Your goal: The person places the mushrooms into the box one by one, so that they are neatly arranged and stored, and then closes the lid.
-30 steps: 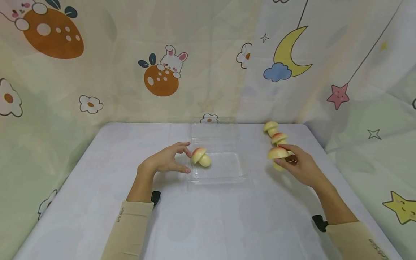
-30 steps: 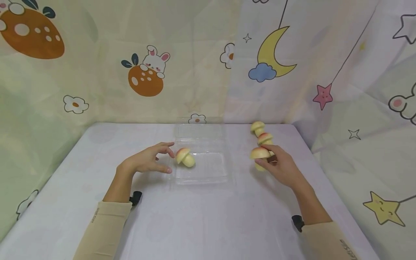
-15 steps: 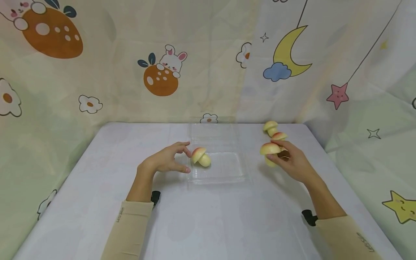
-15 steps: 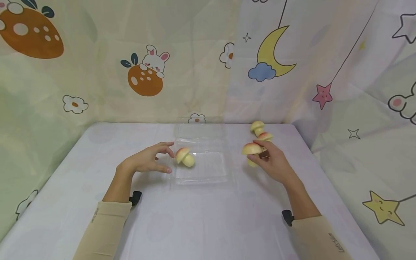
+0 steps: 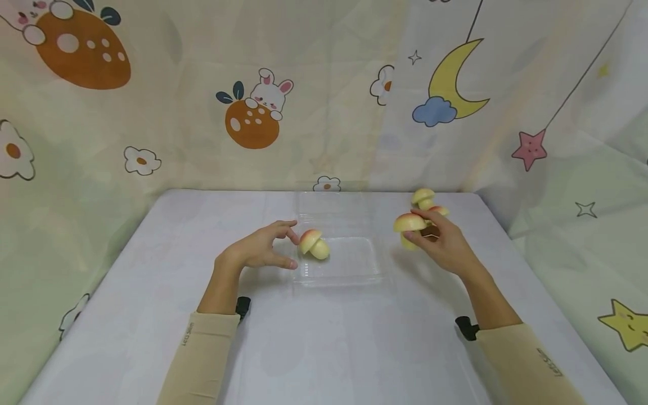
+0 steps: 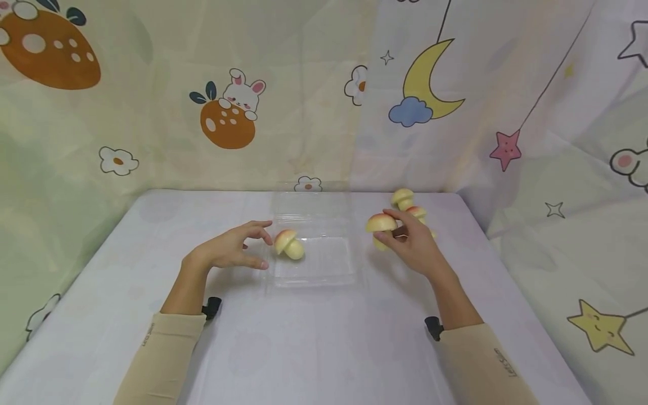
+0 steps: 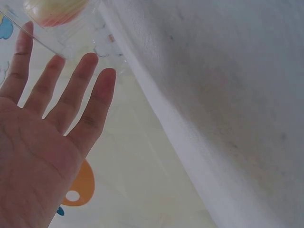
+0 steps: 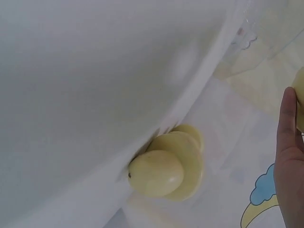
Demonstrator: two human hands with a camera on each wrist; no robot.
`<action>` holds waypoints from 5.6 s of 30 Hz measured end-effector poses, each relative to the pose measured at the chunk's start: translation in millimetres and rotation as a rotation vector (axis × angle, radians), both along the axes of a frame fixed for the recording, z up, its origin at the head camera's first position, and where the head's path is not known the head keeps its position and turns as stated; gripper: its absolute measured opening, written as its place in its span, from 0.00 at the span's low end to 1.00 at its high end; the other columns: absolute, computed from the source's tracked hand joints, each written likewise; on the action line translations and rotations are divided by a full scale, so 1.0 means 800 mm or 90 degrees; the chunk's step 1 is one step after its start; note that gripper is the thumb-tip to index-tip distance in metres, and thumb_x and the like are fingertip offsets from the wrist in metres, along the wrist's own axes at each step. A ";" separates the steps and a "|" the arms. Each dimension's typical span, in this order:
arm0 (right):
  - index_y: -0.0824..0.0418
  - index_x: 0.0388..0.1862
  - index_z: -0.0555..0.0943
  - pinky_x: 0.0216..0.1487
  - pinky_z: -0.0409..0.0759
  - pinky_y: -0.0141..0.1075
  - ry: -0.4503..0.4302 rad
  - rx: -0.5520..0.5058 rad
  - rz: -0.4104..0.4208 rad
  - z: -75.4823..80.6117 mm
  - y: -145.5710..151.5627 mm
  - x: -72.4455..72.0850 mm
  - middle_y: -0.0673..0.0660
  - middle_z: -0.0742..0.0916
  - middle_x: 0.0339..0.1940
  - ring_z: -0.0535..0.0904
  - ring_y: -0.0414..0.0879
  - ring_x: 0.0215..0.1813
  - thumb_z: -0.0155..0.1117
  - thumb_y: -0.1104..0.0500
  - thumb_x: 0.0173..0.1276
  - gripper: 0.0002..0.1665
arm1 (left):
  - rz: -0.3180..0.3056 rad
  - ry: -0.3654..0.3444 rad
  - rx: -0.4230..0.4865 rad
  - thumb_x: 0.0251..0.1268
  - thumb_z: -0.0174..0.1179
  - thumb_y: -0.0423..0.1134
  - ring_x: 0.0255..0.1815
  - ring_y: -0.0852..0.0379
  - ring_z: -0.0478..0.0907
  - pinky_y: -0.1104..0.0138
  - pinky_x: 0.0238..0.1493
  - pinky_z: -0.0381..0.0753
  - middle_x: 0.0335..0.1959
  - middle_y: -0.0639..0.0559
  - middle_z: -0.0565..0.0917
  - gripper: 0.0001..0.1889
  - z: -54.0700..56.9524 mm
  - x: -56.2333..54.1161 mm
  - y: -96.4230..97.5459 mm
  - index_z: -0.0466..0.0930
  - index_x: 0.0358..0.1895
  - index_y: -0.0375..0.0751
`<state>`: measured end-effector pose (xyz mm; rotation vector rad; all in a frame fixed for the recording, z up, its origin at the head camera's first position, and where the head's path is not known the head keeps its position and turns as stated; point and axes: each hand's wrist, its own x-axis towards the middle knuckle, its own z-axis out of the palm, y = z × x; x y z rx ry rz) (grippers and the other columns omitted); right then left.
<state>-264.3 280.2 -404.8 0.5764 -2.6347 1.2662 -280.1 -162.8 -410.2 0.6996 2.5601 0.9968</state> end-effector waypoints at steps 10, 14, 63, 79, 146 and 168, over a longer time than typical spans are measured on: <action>0.57 0.76 0.69 0.44 0.84 0.31 -0.052 -0.033 0.016 0.002 -0.023 -0.008 0.56 0.80 0.65 0.85 0.53 0.51 0.70 0.50 0.73 0.37 | 0.004 0.000 -0.002 0.53 0.79 0.55 0.78 0.43 0.63 0.39 0.75 0.60 0.83 0.54 0.57 0.29 -0.001 0.000 0.001 0.81 0.57 0.49; 0.57 0.75 0.70 0.44 0.84 0.31 -0.057 -0.046 0.026 -0.003 -0.034 -0.009 0.54 0.80 0.65 0.85 0.52 0.50 0.70 0.50 0.72 0.36 | -0.002 0.005 -0.003 0.54 0.78 0.56 0.78 0.41 0.63 0.38 0.75 0.60 0.83 0.52 0.57 0.29 -0.002 -0.002 -0.001 0.81 0.56 0.49; 0.54 0.72 0.75 0.47 0.86 0.41 -0.073 0.032 0.111 -0.014 -0.140 -0.046 0.55 0.83 0.63 0.86 0.51 0.48 0.75 0.48 0.68 0.37 | -0.003 0.015 0.010 0.51 0.79 0.56 0.76 0.43 0.65 0.41 0.75 0.62 0.83 0.55 0.58 0.29 -0.003 0.000 -0.001 0.81 0.55 0.51; 0.60 0.72 0.75 0.48 0.85 0.41 -0.098 0.096 0.123 -0.020 -0.157 -0.049 0.56 0.82 0.66 0.86 0.51 0.50 0.76 0.48 0.66 0.39 | -0.012 0.018 0.000 0.52 0.79 0.55 0.76 0.42 0.66 0.42 0.75 0.62 0.83 0.51 0.58 0.29 -0.003 0.000 0.000 0.81 0.55 0.50; 0.66 0.69 0.74 0.50 0.87 0.42 -0.026 0.115 0.097 -0.028 -0.167 -0.049 0.67 0.80 0.60 0.87 0.58 0.49 0.78 0.51 0.64 0.40 | -0.001 0.011 0.002 0.51 0.79 0.56 0.76 0.42 0.66 0.42 0.75 0.62 0.82 0.55 0.59 0.28 -0.003 0.000 0.003 0.81 0.54 0.53; 0.61 0.68 0.76 0.48 0.87 0.41 0.003 0.147 0.088 0.002 -0.134 -0.039 0.60 0.81 0.57 0.86 0.57 0.50 0.76 0.48 0.66 0.37 | -0.002 0.013 -0.003 0.52 0.79 0.56 0.76 0.43 0.66 0.41 0.75 0.62 0.83 0.51 0.58 0.28 -0.004 0.000 0.002 0.81 0.54 0.52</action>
